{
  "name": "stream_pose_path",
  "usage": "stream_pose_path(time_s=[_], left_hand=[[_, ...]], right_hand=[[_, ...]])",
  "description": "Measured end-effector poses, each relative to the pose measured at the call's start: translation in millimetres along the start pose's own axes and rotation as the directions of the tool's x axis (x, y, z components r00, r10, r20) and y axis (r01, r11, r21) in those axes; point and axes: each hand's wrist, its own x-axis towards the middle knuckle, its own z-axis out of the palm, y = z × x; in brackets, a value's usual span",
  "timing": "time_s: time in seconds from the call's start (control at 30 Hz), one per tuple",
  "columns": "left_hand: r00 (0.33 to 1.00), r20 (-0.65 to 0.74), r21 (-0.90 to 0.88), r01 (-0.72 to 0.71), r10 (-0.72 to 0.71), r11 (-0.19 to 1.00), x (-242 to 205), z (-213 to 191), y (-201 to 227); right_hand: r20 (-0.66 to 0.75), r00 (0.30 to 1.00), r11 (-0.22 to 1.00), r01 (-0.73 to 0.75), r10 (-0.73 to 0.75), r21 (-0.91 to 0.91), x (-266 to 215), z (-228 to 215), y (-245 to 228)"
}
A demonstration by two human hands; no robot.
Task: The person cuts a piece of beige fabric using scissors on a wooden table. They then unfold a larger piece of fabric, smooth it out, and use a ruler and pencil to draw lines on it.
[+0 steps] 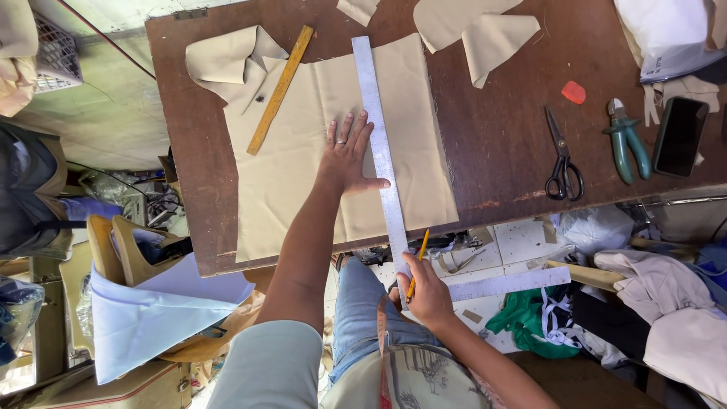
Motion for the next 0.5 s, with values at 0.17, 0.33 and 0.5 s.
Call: stream_pose_path(time_s=[0.17,0.33,0.5], left_hand=[[1.000,0.023,-0.006,0.002,-0.002,1.000,-0.2,-1.3,1.6],[1.000,0.020,-0.021,0.007,-0.007,1.000,1.3,-0.4,1.3],[1.000,0.015,-0.021,0.005,-0.005,1.000,-0.1,-2.6,0.9]], right_hand=[[-0.004,1.000,1.000,0.002,-0.002,-0.018,-1.9,9.0,7.9],[0.008,1.000,1.000,0.003,-0.003,-0.011,-1.6,8.3,7.2],[0.001,1.000,1.000,-0.008,0.008,0.006,-3.0,6.9,2.8]])
